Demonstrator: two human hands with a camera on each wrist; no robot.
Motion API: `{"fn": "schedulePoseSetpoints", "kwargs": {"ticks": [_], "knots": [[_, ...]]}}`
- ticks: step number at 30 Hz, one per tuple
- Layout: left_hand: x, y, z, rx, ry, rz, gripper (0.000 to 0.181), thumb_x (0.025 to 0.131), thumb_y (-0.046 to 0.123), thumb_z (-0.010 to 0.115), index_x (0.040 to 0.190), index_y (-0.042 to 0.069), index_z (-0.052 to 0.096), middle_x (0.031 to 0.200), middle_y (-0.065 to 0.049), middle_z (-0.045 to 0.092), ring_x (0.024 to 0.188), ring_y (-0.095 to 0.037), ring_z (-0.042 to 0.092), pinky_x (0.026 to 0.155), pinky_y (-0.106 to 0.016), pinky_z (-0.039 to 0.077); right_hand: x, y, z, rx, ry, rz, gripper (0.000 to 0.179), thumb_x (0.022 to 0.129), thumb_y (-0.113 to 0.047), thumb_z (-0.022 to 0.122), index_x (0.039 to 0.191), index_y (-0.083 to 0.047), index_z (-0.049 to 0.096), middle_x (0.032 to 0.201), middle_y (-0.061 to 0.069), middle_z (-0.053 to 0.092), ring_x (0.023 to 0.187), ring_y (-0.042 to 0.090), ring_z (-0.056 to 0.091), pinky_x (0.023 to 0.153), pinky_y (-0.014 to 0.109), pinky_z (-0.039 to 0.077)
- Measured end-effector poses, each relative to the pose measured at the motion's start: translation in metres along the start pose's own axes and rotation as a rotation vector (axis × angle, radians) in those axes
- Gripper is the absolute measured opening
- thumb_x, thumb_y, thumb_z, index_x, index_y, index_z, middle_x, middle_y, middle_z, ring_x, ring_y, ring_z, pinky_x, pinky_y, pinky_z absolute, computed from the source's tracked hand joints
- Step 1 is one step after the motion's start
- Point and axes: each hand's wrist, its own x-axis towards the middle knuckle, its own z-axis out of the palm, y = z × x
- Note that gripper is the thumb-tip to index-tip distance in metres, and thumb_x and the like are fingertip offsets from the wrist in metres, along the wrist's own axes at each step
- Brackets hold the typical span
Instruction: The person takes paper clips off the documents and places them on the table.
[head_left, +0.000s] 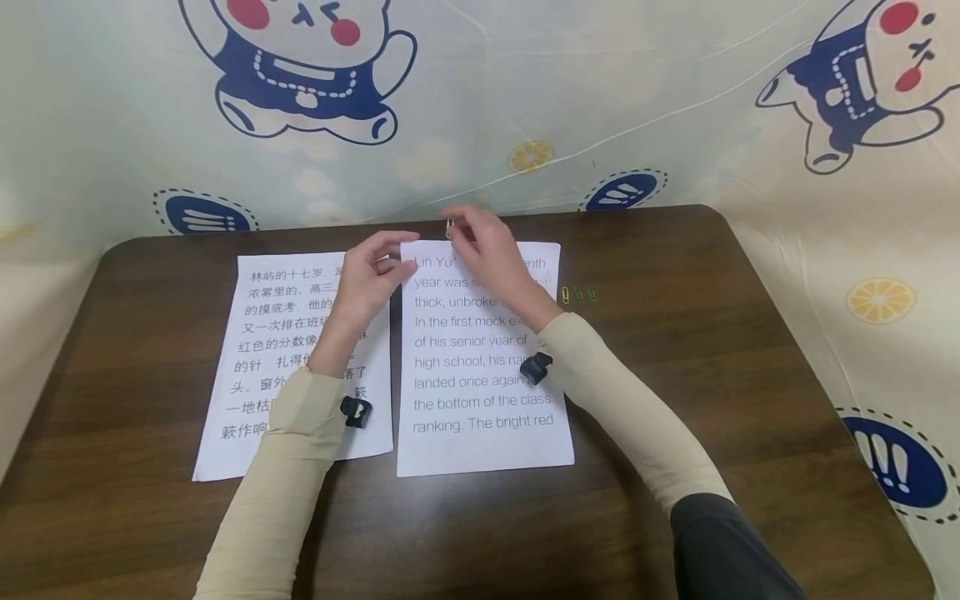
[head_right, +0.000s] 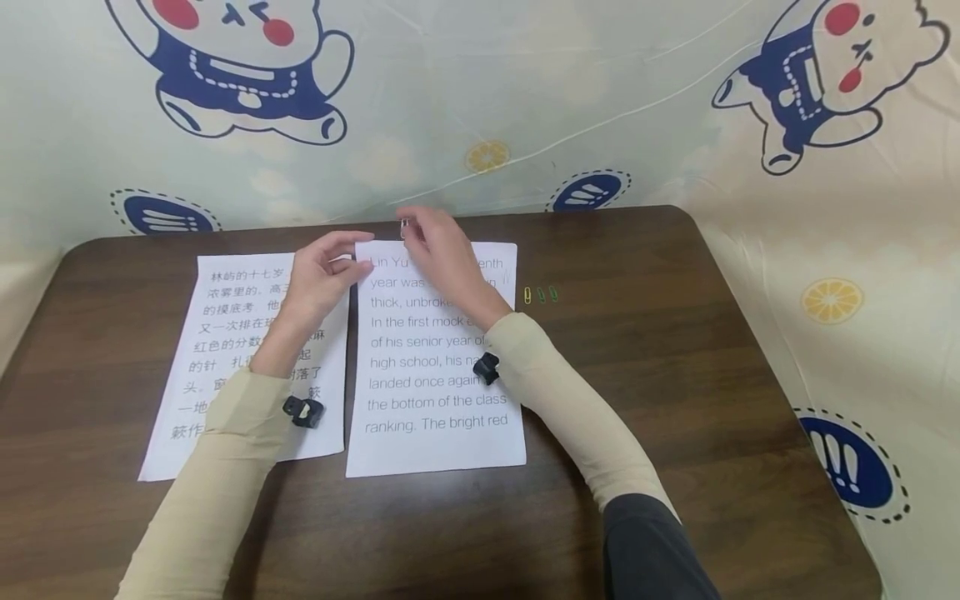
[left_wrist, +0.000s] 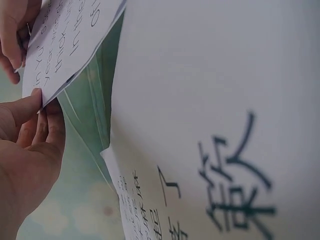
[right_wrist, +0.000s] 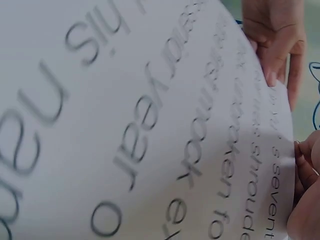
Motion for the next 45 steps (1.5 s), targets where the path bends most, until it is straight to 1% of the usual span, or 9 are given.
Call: {"fn": "schedulePoseSetpoints", "kwargs": {"ticks": [4,8,11,16,20,24,29,37,45], "knots": [[-0.001,0.000,0.001,0.017,0.005,-0.005,0.040,0.095,0.006,0.067,0.132,0.020,0.064,0.121,-0.012,0.070,0.096,-0.012,0.072,0.081,-0.013,0.052,0.000,0.004,-0.005,0.171,0.023,0.039,0.027,0.102,-0.014,0.057,0.128,-0.011,0.063,0.103,0.008,0.070,0.089,0.015,0.060,0.081,0.024,0.049],[-0.001,0.001,0.002,0.024,0.013,-0.019,0.040,0.095,0.008,0.067,0.132,0.022,0.064,0.121,-0.011,0.069,0.096,-0.014,0.072,0.080,-0.013,0.051,-0.002,0.006,-0.011,0.211,0.040,0.051,0.025,0.102,-0.016,0.057,0.127,-0.013,0.064,0.101,0.006,0.070,0.086,0.013,0.059,0.079,0.022,0.047],[-0.001,0.001,0.002,0.030,0.020,-0.024,0.040,0.095,0.008,0.068,0.132,0.023,0.064,0.120,-0.009,0.068,0.094,-0.014,0.071,0.079,-0.013,0.051,-0.004,0.009,-0.016,0.203,0.051,0.053,0.025,0.103,-0.017,0.057,0.127,-0.013,0.063,0.101,0.007,0.070,0.088,0.014,0.060,0.079,0.021,0.047],[-0.001,-0.002,0.001,0.046,0.036,-0.027,0.041,0.095,0.007,0.067,0.131,0.024,0.064,0.118,-0.007,0.068,0.094,-0.012,0.070,0.081,-0.014,0.052,-0.007,0.014,-0.026,0.183,0.079,0.065,0.027,0.103,-0.014,0.056,0.129,-0.011,0.062,0.102,0.009,0.068,0.092,0.022,0.061,0.080,0.021,0.046],[0.000,-0.001,0.001,0.038,0.041,-0.037,0.041,0.094,0.005,0.068,0.131,0.023,0.065,0.116,-0.007,0.067,0.095,-0.012,0.070,0.082,-0.015,0.053,-0.011,0.021,-0.036,0.193,0.123,0.074,0.029,0.102,-0.012,0.057,0.131,-0.009,0.060,0.101,0.012,0.068,0.088,0.019,0.058,0.079,0.021,0.044],[-0.001,0.000,0.002,0.032,0.038,-0.042,0.041,0.093,0.005,0.068,0.131,0.021,0.065,0.116,-0.007,0.067,0.095,-0.011,0.070,0.082,-0.014,0.054,-0.017,0.031,-0.047,0.207,0.170,0.076,0.032,0.101,-0.011,0.058,0.133,-0.008,0.058,0.102,0.013,0.071,0.088,0.022,0.058,0.077,0.020,0.043],[-0.001,0.000,0.000,0.028,0.043,-0.041,0.041,0.093,0.005,0.068,0.131,0.021,0.065,0.114,-0.006,0.067,0.091,-0.007,0.069,0.081,-0.014,0.053,-0.026,0.043,-0.061,0.207,0.217,0.110,0.029,0.100,-0.012,0.061,0.129,-0.007,0.059,0.103,0.013,0.072,0.092,0.022,0.060,0.080,0.018,0.044],[-0.001,-0.003,-0.001,0.047,0.043,-0.057,0.041,0.094,0.005,0.068,0.131,0.022,0.064,0.114,-0.003,0.067,0.092,-0.006,0.068,0.083,-0.016,0.053,-0.045,0.067,-0.081,0.181,0.231,0.124,0.026,0.100,-0.016,0.062,0.123,-0.006,0.060,0.104,0.012,0.069,0.091,0.016,0.059,0.081,0.019,0.045],[0.000,0.000,-0.001,0.045,0.042,-0.075,0.043,0.093,0.006,0.069,0.132,0.023,0.064,0.117,-0.004,0.067,0.094,-0.004,0.068,0.085,-0.016,0.053,-0.066,0.090,-0.105,0.128,0.218,0.202,0.026,0.099,-0.020,0.064,0.123,-0.009,0.061,0.107,0.012,0.070,0.093,0.014,0.059,0.083,0.018,0.046]]}}
